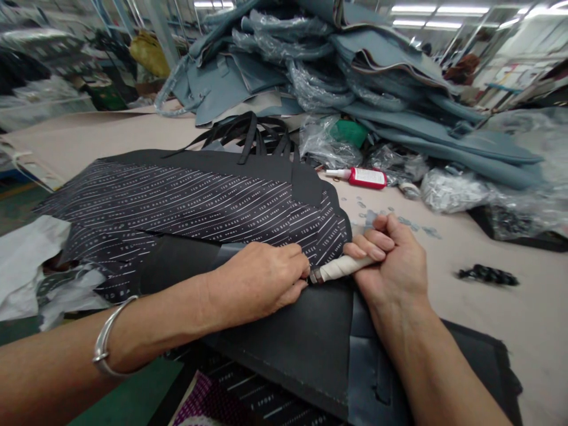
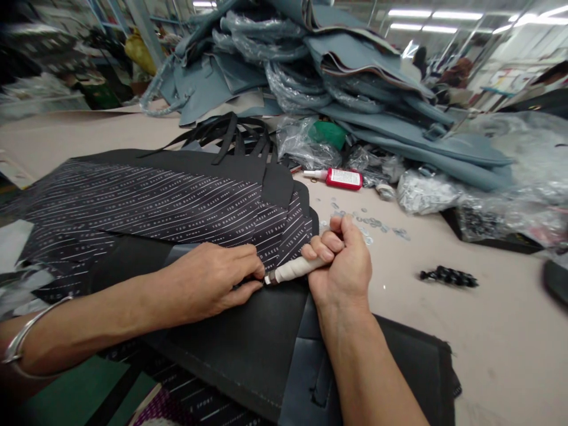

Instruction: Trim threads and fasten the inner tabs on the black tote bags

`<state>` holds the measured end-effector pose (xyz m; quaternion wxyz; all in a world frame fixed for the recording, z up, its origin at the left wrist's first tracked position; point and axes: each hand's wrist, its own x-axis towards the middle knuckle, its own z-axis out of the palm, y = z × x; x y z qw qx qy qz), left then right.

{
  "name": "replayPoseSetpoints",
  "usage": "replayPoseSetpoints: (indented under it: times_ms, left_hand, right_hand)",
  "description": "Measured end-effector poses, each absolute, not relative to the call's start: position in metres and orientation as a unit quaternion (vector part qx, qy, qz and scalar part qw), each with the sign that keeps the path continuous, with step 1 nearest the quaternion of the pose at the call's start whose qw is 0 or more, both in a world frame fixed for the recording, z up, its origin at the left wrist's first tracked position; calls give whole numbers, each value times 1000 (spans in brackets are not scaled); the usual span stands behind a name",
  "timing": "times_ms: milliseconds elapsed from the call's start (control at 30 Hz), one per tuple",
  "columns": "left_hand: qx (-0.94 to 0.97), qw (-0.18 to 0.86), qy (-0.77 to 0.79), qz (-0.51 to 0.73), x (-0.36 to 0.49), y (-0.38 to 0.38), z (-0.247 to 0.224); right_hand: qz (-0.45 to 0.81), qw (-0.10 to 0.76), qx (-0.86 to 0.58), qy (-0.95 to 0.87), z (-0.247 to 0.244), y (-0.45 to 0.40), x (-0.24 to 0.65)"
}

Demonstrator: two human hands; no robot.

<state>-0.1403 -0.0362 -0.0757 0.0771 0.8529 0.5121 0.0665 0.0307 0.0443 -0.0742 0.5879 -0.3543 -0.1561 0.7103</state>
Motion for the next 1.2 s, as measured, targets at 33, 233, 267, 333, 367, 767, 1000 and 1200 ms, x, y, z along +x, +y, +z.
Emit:
replayPoseSetpoints:
  times_ms: [33, 233, 267, 333, 367, 767, 1000, 1200]
  left_hand:
    - [851, 88, 512, 72, -141, -36, -77]
    - [840, 133, 513, 115, -145, -36, -83]
    - [840, 135, 511, 121, -146, -36, -84]
    - [839, 143, 509, 130, -146, -36, -85]
    - [839, 147, 507, 133, -147, -37, -85]
    - [821, 198, 511, 162, -149, -32, -83]
    - [841, 164, 502, 120, -144, -30, -81]
    - [865, 89, 487, 78, -142, -30, -77]
  right_hand:
    - [711, 589, -354, -152, -74, 44, 31]
    - [711, 593, -356, -127, -72, 46, 33]
    - [711, 593, -356, -127, -72, 46, 33]
    - [713, 591, -354, -130, -72, 46, 33]
    - [714, 591, -353, -131, -72, 46, 33]
    - [714, 593, -352, -124, -73, 46, 32]
    - [714, 590, -354, -128, -72, 47, 32]
    - [710, 590, -361, -138, -72, 47, 32]
